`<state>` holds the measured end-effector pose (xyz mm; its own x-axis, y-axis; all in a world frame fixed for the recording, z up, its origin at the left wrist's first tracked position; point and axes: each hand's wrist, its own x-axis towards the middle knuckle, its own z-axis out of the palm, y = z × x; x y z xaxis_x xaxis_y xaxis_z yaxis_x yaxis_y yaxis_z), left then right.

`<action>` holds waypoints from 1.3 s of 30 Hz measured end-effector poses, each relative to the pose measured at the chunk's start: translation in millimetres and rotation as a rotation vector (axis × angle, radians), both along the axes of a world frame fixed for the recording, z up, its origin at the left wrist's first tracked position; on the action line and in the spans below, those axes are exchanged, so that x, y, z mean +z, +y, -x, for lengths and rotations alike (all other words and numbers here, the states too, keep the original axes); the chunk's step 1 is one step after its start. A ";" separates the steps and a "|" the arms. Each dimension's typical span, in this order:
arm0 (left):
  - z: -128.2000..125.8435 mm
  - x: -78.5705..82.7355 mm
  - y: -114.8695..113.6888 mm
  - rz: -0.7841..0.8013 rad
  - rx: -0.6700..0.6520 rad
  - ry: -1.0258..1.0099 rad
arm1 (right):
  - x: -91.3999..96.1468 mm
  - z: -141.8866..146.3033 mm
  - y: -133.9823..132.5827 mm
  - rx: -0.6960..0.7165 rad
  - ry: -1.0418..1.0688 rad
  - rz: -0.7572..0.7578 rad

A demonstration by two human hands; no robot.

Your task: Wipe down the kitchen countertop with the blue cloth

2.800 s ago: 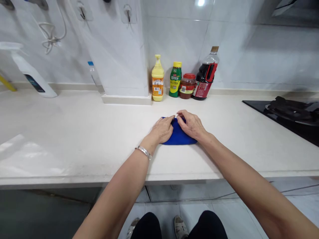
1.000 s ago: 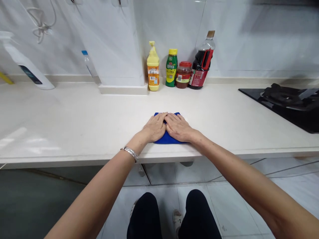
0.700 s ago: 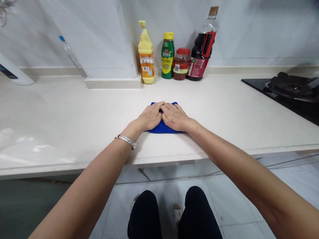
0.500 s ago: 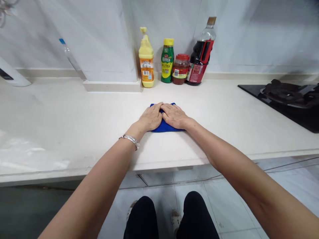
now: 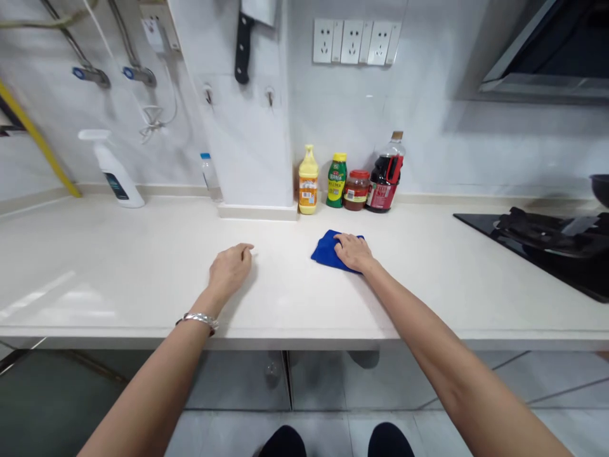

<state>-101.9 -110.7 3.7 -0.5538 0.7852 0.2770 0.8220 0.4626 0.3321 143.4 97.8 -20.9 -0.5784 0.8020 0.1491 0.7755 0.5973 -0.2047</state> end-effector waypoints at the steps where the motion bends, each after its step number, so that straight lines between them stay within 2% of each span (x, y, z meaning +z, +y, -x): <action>1: 6.2 2.3 -9.9 0.052 0.035 -0.009 | -0.4 -1.6 -2.0 0.004 -0.021 -0.005; 3: 17.1 3.9 -27.7 0.155 0.025 -0.002 | -1.7 -6.7 -6.8 0.017 -0.057 -0.012; 8: 36.7 3.6 -59.2 0.286 -0.116 0.139 | -6.6 -32.6 -20.5 0.094 -0.102 -0.016; 12: 59.0 7.8 -84.5 0.371 -0.070 0.180 | -10.7 -67.8 -32.6 0.159 -0.106 -0.025; 15: 81.7 6.3 -110.4 0.353 0.020 0.135 | -13.9 -96.3 -45.1 0.205 -0.097 -0.033; 18: 98.8 -2.6 -132.8 0.237 0.098 0.006 | -15.7 -116.9 -59.7 0.235 -0.097 -0.028; 20: 104.2 -9.8 -139.9 0.159 0.118 -0.054 | -15.7 -123.7 -68.6 0.233 -0.108 -0.018; 22: 106.2 -15.3 -140.2 0.155 0.146 -0.058 | -14.8 -125.2 -75.5 0.227 -0.122 -0.005; 26: 107.7 -19.6 -132.7 0.229 0.193 -0.028 | -10.2 -114.8 -84.3 0.262 -0.133 0.007; 29: 107.9 -20.4 -131.0 0.223 0.210 -0.027 | -3.9 -95.1 -91.5 0.343 -0.136 0.020; 34: 106.6 -22.4 -134.5 0.186 0.251 -0.039 | 7.4 -40.4 -102.2 0.476 -0.154 0.042; 39: 110.9 -27.3 -136.9 0.168 0.237 -0.043 | 10.6 23.2 -95.9 0.489 -0.151 0.053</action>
